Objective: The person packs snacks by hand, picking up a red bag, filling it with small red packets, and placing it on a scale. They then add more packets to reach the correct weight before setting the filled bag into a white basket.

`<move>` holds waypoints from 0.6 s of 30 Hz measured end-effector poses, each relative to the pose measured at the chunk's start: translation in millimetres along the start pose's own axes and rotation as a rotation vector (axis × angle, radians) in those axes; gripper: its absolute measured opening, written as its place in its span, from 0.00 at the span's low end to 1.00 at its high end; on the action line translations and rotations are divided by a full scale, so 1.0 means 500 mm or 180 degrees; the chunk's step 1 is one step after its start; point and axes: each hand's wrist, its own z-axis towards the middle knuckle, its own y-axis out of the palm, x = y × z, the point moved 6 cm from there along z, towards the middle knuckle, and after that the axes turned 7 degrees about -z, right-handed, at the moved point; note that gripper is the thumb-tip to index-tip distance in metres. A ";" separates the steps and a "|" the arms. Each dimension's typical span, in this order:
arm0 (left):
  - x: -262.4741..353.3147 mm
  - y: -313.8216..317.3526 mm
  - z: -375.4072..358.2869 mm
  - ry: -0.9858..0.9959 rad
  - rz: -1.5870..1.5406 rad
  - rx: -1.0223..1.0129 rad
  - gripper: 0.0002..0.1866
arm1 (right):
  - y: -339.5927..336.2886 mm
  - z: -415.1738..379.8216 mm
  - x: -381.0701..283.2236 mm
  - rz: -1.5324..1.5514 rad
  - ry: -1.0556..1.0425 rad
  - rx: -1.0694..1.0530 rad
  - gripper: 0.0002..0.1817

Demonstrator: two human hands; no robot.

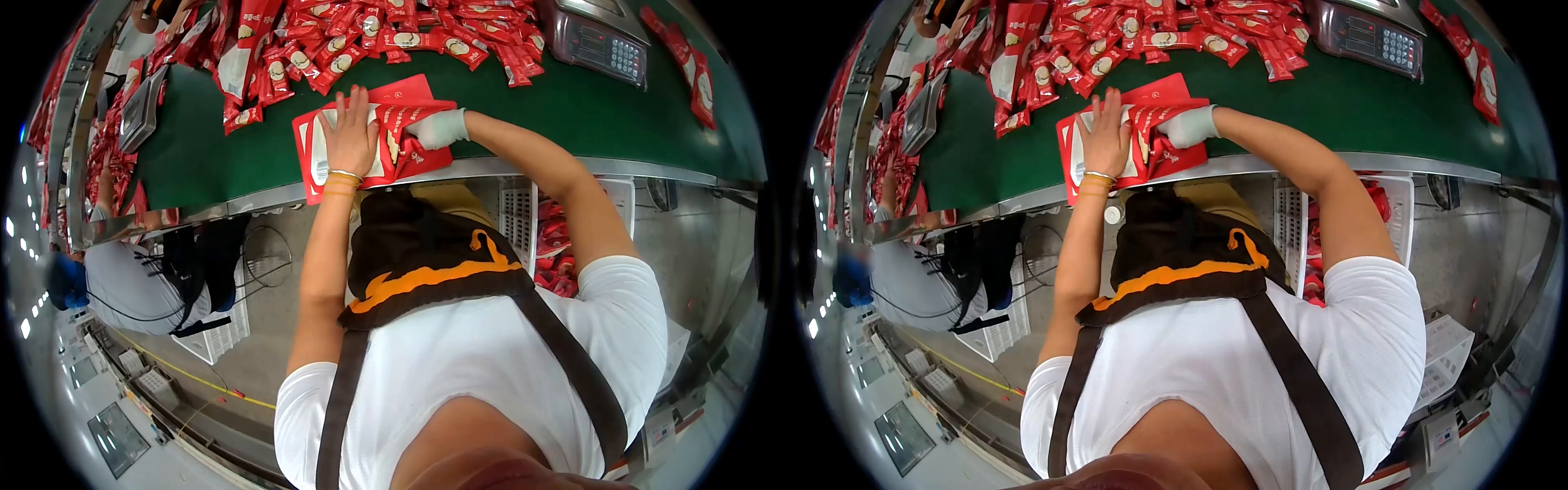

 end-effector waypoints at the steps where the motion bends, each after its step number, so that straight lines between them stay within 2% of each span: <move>1: 0.001 0.008 0.000 0.0202 0.0062 -0.0158 0.33 | 0.012 0.007 0.012 -0.0052 -0.0213 -0.0027 0.22; 2: 0.005 0.017 -0.001 0.0405 0.0124 -0.0315 0.33 | 0.032 0.005 0.032 -0.0061 -0.0206 -0.0054 0.22; 4: 0.002 0.020 -0.001 0.0352 0.0096 -0.0379 0.32 | 0.042 0.002 0.056 0.2758 -0.0618 0.0035 0.21; 5: 0.003 0.023 -0.001 0.0298 0.0170 -0.0392 0.32 | 0.051 0.005 0.061 0.2735 -0.0626 0.0009 0.21; 8: 0.002 0.016 0.007 0.0342 0.0296 -0.0336 0.31 | 0.035 -0.014 0.076 0.2127 -0.0370 0.1297 0.18; 9: 0.009 0.012 0.003 0.0437 0.0330 -0.0285 0.31 | 0.022 -0.011 0.051 -0.0511 -0.1090 0.1051 0.18; 11: 0.019 0.011 -0.005 0.0552 0.0350 -0.0267 0.30 | 0.015 0.003 0.054 0.0738 0.0128 0.0765 0.18; 12: 0.022 0.008 -0.005 0.0659 0.0040 -0.0347 0.30 | -0.008 -0.023 0.027 0.1168 0.0413 0.0763 0.18; 13: 0.025 0.006 -0.005 0.0756 -0.0268 -0.0421 0.30 | -0.007 -0.023 0.023 0.1172 0.0417 0.0773 0.18; 15: 0.021 0.006 -0.004 0.0630 -0.0480 -0.0613 0.30 | -0.003 -0.018 0.002 0.2240 -0.0148 0.0554 0.17; 16: 0.018 0.014 -0.006 0.0481 -0.0700 -0.0804 0.30 | 0.007 -0.004 0.019 0.2233 -0.0142 0.0553 0.17; 18: 0.013 0.022 -0.002 0.0461 -0.0524 -0.0727 0.30 | 0.018 0.021 0.053 0.1577 -0.0200 0.0718 0.17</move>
